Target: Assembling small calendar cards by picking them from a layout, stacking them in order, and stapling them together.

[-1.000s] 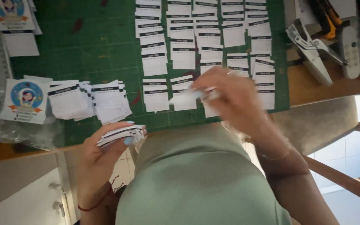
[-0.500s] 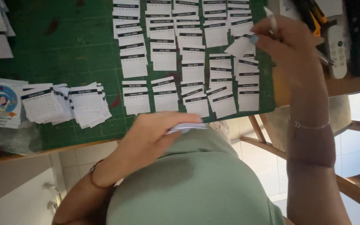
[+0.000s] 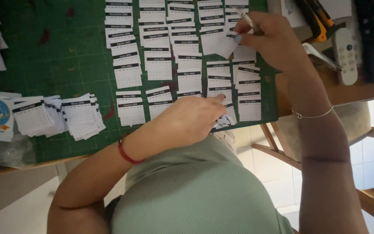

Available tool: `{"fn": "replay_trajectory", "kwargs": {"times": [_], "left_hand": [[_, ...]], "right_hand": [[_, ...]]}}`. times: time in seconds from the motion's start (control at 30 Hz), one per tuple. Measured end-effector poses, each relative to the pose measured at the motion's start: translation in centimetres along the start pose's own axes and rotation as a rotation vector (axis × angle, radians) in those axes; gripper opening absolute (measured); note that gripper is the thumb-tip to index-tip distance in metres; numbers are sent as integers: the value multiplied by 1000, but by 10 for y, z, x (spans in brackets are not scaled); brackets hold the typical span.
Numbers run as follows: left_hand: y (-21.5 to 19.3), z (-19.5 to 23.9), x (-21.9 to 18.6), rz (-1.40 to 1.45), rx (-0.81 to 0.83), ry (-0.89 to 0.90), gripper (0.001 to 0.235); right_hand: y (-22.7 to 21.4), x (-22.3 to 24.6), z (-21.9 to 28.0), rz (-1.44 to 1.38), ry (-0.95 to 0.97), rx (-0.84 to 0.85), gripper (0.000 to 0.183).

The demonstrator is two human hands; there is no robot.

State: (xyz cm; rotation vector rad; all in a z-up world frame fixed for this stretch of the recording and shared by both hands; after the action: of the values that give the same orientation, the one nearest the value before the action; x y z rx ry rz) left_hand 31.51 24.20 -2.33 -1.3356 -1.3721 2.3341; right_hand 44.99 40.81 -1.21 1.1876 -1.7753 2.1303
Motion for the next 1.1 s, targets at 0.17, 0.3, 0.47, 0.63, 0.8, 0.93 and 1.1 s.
{"fn": "replay_trajectory", "kwargs": {"times": [0.17, 0.3, 0.47, 0.63, 0.8, 0.93, 1.1], "left_hand": [[-7, -1, 1, 45, 93, -83, 29], [-4, 0, 5, -1, 57, -46, 36], [-3, 0, 10, 14, 13, -45, 46], [-6, 1, 11, -1, -38, -15, 45], [-9, 0, 9, 26, 34, -50, 26], [-8, 0, 10, 15, 37, -46, 17], [-9, 0, 9, 3, 83, -72, 26]], "right_hand": [[6, -13, 2, -4, 103, 8, 14], [2, -2, 4, -32, 150, 10, 15], [5, 2, 0, -31, 172, 57, 24], [10, 0, -5, -38, 168, 110, 23], [14, 19, -7, 62, 62, 172, 19], [24, 6, -14, 110, -112, 133, 22], [28, 20, -16, 297, -117, 132, 17]]}}
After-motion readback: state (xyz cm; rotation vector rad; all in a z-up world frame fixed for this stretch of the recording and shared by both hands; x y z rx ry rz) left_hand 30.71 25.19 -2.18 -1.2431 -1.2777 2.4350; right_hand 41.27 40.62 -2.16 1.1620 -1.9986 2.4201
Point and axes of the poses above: each hand's wrist, its own z-axis away from the middle knuckle, its own y-axis out of the palm, x = y × z, the point moved 8 cm from there along -z, towards the middle knuckle, and after that the axes turned 5 degrees about -x, right-handed, at the moved point
